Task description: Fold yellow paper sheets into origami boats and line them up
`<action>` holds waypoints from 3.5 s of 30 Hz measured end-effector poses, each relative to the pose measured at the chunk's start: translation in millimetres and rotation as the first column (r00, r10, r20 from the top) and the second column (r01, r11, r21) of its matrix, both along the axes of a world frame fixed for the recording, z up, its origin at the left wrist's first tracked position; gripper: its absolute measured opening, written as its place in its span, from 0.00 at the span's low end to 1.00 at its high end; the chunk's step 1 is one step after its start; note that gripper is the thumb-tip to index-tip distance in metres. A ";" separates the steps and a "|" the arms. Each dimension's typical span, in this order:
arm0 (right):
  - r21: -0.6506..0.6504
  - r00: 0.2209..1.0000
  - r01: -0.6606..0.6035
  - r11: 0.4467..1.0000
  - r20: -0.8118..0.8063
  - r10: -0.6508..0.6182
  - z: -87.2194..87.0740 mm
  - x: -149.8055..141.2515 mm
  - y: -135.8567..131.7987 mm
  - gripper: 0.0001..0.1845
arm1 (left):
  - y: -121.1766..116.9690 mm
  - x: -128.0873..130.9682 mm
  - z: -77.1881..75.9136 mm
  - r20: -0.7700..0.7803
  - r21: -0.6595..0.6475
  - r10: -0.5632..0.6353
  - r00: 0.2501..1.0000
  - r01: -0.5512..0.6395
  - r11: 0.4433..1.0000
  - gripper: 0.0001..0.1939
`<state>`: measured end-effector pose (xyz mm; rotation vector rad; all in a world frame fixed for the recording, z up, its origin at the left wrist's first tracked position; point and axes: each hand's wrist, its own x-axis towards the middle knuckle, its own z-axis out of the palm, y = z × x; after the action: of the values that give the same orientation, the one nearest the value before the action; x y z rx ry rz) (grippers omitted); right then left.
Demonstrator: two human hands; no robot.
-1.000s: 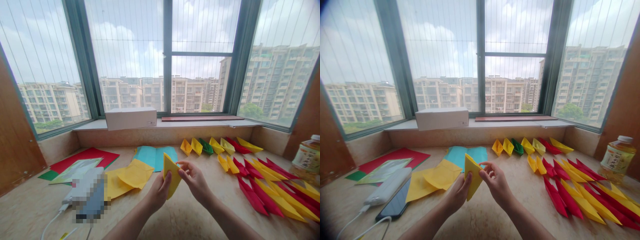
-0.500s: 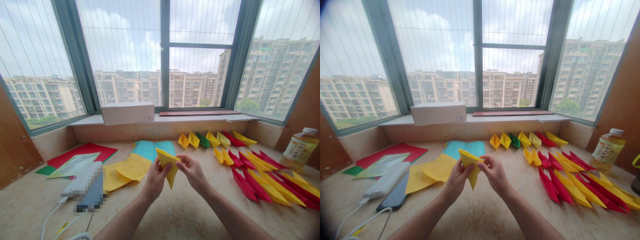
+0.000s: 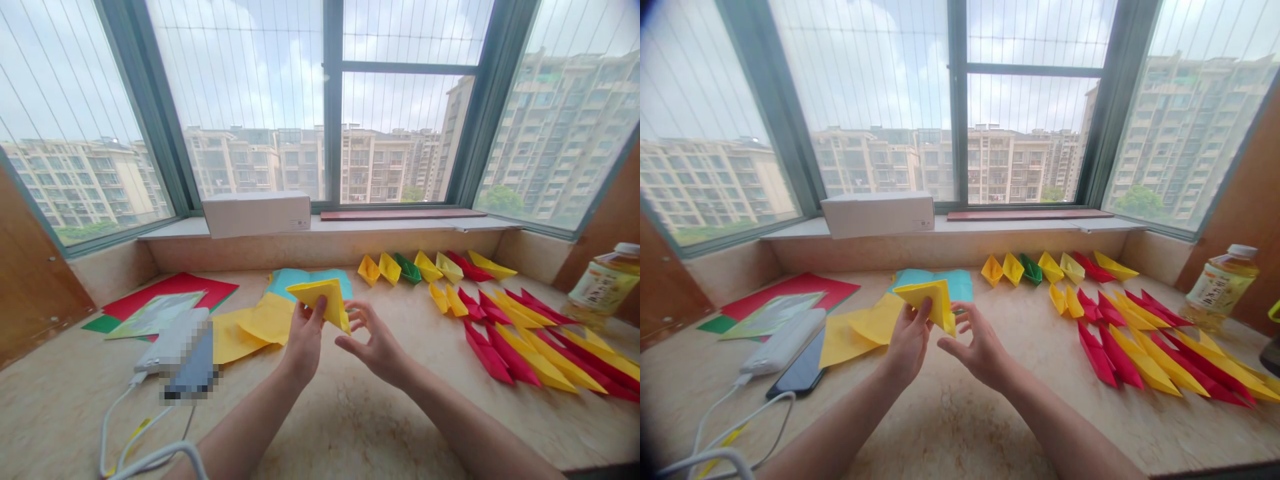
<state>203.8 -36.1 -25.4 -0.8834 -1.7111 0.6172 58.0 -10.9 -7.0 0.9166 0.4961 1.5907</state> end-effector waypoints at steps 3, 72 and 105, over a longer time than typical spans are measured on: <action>0.032 1.000 0.014 0.999 0.005 -0.014 3.3 -1.7 -2.5 0.14 | -1.4 0.0 2.1 0.052 -0.016 -0.028 0.998 0.029 0.999 0.19; -0.106 0.969 0.196 0.975 -0.128 -0.209 3.3 7.3 9.7 0.20 | -2.7 -14.4 -4.9 -0.593 0.372 0.251 0.765 -0.016 0.928 0.25; 0.182 0.990 0.110 0.977 -0.109 -0.091 13.8 23.5 8.8 0.13 | -0.4 -15.2 3.6 -0.257 -0.051 -0.388 0.885 0.389 0.920 0.20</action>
<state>227.4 -27.3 -11.7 -0.7866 -1.5950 0.4178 42.8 -11.3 -3.4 1.1571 0.4587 1.1105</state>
